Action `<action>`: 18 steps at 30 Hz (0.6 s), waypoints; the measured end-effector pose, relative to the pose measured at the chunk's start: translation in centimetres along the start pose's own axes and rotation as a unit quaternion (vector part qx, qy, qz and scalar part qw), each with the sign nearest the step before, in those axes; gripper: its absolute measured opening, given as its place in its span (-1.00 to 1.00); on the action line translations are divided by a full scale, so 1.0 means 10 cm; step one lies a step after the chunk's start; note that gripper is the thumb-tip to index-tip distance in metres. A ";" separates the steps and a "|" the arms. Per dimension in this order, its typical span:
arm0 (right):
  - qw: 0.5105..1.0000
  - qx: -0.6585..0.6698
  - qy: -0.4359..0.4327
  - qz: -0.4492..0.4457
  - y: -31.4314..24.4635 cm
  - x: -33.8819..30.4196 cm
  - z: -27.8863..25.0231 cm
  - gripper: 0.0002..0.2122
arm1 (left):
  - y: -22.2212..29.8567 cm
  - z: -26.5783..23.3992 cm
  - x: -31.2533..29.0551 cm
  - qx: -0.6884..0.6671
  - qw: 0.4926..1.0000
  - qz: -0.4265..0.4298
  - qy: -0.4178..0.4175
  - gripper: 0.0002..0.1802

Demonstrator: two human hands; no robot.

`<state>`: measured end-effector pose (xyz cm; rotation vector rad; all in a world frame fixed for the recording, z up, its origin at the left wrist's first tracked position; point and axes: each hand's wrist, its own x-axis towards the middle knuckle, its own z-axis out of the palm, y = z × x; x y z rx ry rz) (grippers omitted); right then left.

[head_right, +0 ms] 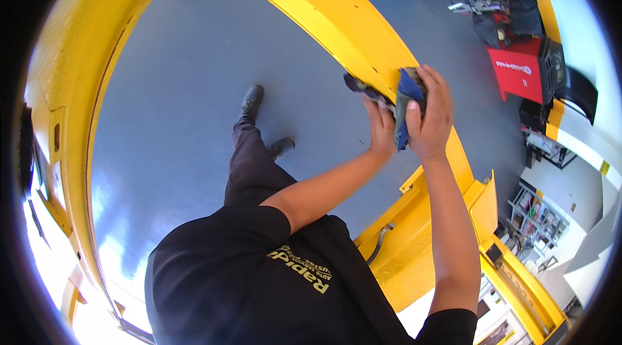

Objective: The person wipes a large yellow metal structure with two cloths, moving along its edges and flat surfaces. They alternate between the left and right hand, cleaning different sections of the structure in a workshop setting.

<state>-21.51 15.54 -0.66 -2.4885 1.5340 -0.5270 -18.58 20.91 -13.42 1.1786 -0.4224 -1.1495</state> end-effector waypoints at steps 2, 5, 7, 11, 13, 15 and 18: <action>1.000 -0.017 0.000 0.002 -0.01 0.00 -0.01 -0.54 | 0.14 0.01 0.47 -0.115 0.984 -0.026 0.132 -0.30; 1.000 -0.011 -0.013 0.014 -0.01 0.00 -0.02 -0.54 | 0.30 -0.29 1.24 -0.120 0.967 -0.013 0.222 -0.32; 1.000 -0.011 -0.014 0.013 -0.01 0.00 -0.02 -0.54 | 0.41 -0.63 1.80 -0.118 0.967 -0.025 0.226 -0.31; 1.000 -0.019 -0.011 0.011 -0.02 0.00 -0.02 -0.54 | 0.85 -1.29 2.80 -0.028 0.975 0.022 0.219 -0.30; 0.999 -0.029 -0.013 0.006 -0.03 0.01 -0.02 -0.54 | 1.18 -1.56 3.18 0.018 0.976 0.020 0.216 -0.29; 0.999 -0.041 -0.007 -0.001 -0.03 0.02 -0.02 -0.54 | 1.47 -1.73 3.47 0.022 0.976 0.007 0.217 -0.29; 0.999 -0.031 -0.001 -0.011 -0.03 0.03 -0.01 -0.56 | 1.56 -1.79 3.63 -0.014 0.971 -0.003 0.237 -0.28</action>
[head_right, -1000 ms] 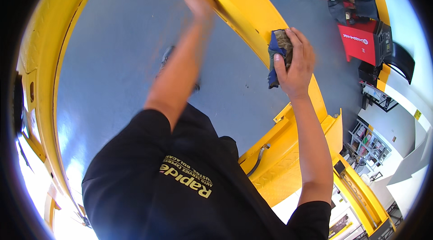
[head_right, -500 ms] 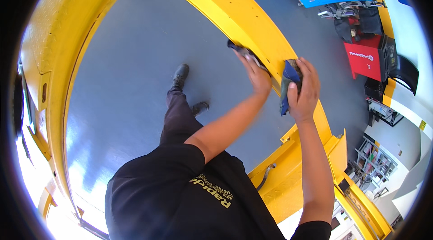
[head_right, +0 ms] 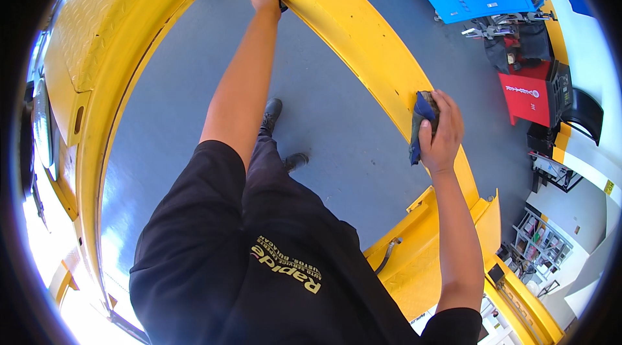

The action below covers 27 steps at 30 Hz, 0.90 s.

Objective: The person wipes a large yellow metal structure with two cloths, moving along its edges and flat surfaces. They alternate between the left and right hand, cleaning different sections of the structure in a workshop setting.

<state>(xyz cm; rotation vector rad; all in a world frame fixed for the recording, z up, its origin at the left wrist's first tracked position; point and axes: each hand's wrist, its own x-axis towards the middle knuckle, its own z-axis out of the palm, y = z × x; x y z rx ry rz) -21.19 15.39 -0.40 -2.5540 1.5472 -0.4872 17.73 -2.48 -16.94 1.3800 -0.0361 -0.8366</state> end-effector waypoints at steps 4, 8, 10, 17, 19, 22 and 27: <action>1.000 -0.007 0.016 0.001 0.01 -0.01 0.03 -0.56 | -0.69 0.08 -0.68 -0.064 0.997 0.028 -0.011 -0.24; 0.999 0.001 0.039 0.005 0.01 0.00 0.07 -0.57 | -1.79 0.01 -2.50 -0.047 0.990 -0.037 -0.125 -0.20; 0.999 -0.009 0.043 -0.002 0.01 -0.01 0.08 -0.57 | -2.20 -0.15 -3.50 0.132 0.983 0.020 -0.128 -0.29; 0.998 0.001 0.050 0.032 0.00 -0.05 0.08 -0.58 | -2.53 -0.48 -4.79 0.162 0.855 -0.277 -0.408 -0.48; 0.998 0.013 0.057 0.034 0.01 -0.05 0.10 -0.59 | -2.38 -0.54 -4.53 0.186 0.827 -0.280 -0.450 -0.47; 0.997 0.017 0.063 0.041 0.01 -0.05 0.11 -0.59 | -1.93 -0.46 -4.07 0.073 0.870 -0.355 -0.334 -0.42; 0.998 -0.010 0.055 0.033 0.00 -0.05 0.09 -0.59 | -0.92 0.17 -2.71 -0.124 0.986 -0.110 -0.036 -0.25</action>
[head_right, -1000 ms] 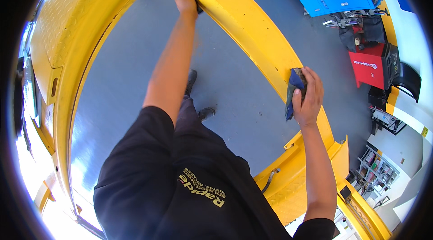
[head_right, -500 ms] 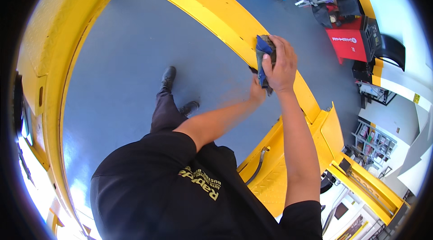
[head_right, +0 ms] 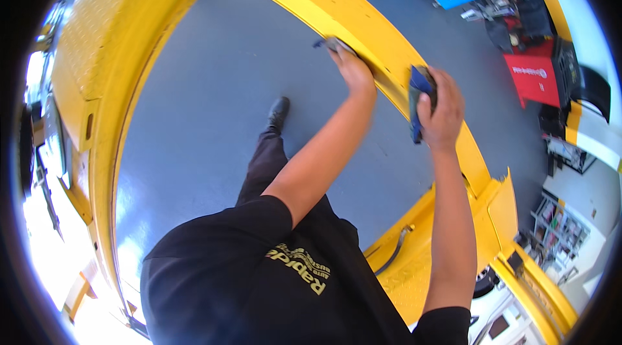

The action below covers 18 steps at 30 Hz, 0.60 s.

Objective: The person wipes a large yellow metal structure with two cloths, moving along its edges and flat surfaces. They alternate between the left and right hand, cleaning different sections of the structure in a workshop setting.

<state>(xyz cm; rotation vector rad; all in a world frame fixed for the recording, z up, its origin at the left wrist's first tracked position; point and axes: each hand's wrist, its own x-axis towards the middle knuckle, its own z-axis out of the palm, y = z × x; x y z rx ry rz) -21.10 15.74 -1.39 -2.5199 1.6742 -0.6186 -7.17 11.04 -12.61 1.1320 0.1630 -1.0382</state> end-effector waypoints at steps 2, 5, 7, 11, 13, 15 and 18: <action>1.000 -0.012 -0.010 -0.002 0.00 -0.01 -0.01 -0.59 | 0.45 0.12 0.74 0.059 0.986 0.151 0.037 -0.19; 1.000 0.003 -0.025 0.018 0.01 -0.01 -0.03 -0.58 | 1.01 0.07 1.78 0.120 0.939 0.321 0.005 -0.20; 0.999 -0.004 -0.033 0.020 0.00 -0.02 -0.04 -0.58 | 1.28 0.05 2.17 0.102 0.944 0.311 -0.027 -0.21; 0.999 -0.013 -0.031 0.020 -0.01 -0.01 -0.04 -0.57 | 1.31 0.06 1.73 0.105 0.939 0.317 -0.078 -0.23; 1.000 -0.011 -0.024 0.016 -0.02 0.00 -0.03 -0.58 | 1.09 0.05 1.16 0.140 0.916 0.361 -0.105 -0.24; 1.000 -0.006 -0.022 0.019 -0.02 0.01 -0.03 -0.58 | 0.86 -0.04 0.69 0.233 0.926 0.268 -0.126 -0.25; 1.000 -0.003 -0.021 0.019 -0.03 0.01 -0.03 -0.59 | 0.92 -0.12 0.86 0.244 0.917 0.292 -0.121 -0.26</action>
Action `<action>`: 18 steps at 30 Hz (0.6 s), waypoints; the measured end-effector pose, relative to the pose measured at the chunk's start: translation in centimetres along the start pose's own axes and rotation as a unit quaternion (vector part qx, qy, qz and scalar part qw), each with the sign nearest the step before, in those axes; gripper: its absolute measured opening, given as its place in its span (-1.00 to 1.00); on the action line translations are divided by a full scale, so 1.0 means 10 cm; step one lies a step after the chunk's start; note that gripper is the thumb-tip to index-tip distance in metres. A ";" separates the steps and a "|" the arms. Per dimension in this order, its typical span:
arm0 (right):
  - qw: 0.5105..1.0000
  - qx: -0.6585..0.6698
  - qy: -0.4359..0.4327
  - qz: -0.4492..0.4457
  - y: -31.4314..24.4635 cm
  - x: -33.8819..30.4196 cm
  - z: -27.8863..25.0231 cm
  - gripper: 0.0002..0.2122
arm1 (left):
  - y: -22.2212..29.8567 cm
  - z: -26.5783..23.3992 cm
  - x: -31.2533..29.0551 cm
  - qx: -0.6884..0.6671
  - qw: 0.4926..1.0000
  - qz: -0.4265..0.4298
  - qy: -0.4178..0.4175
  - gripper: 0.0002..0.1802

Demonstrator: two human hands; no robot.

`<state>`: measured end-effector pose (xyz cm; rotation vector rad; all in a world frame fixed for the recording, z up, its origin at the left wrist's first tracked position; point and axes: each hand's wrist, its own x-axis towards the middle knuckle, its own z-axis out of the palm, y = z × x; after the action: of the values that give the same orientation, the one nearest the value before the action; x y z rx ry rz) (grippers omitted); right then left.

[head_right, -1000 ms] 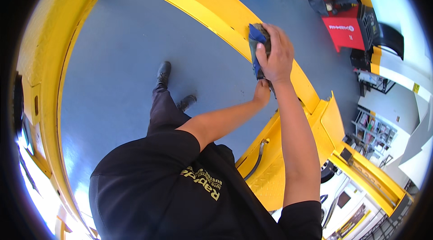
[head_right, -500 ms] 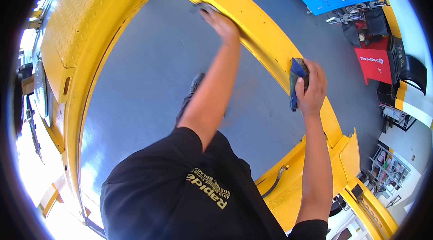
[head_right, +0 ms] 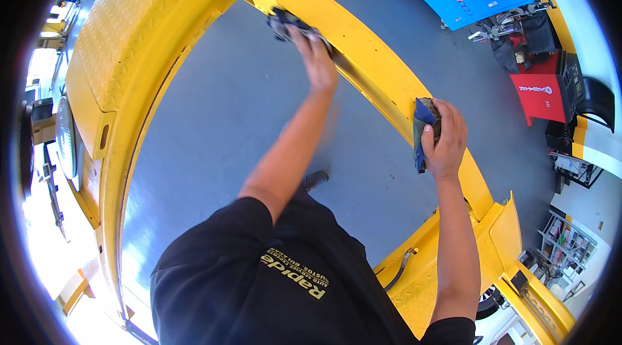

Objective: The person wipes a large yellow metal structure with two cloths, moving along its edges and flat surfaces. They alternate between the left and right hand, cleaning different sections of the structure in a workshop setting.

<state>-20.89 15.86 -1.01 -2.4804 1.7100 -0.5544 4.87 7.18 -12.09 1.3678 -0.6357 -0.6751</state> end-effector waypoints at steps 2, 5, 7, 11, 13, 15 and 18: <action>1.000 -0.011 0.013 -0.010 0.00 -0.01 0.00 -0.59 | -0.12 -0.14 0.62 -0.047 0.994 0.095 0.023 -0.27; 1.000 0.024 0.014 -0.007 0.00 -0.01 0.00 -0.60 | -0.20 -0.37 1.36 -0.139 0.990 0.022 0.024 -0.26; 1.000 0.011 0.021 -0.007 -0.01 -0.01 0.01 -0.62 | -0.18 -0.37 1.41 -0.121 0.992 0.026 0.028 -0.26; 0.998 0.033 0.054 -0.019 0.01 0.01 0.04 -0.64 | -0.10 -0.03 0.39 -0.050 0.998 0.043 0.021 -0.31; 0.998 0.041 0.052 -0.012 0.03 0.01 0.04 -0.62 | -0.11 0.21 -0.45 -0.013 1.000 0.011 0.006 -0.33; 0.997 0.058 0.053 -0.009 0.04 0.01 0.04 -0.60 | -0.13 0.40 -1.26 -0.033 0.997 -0.055 -0.043 -0.33; 0.995 0.073 0.064 0.005 0.04 0.01 0.07 -0.60 | -0.11 0.57 -2.13 0.005 0.985 -0.134 -0.107 -0.28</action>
<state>-21.00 15.51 -1.72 -2.3804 1.6565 -0.8219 -13.51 19.32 -13.02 1.4154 -0.6313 -1.0467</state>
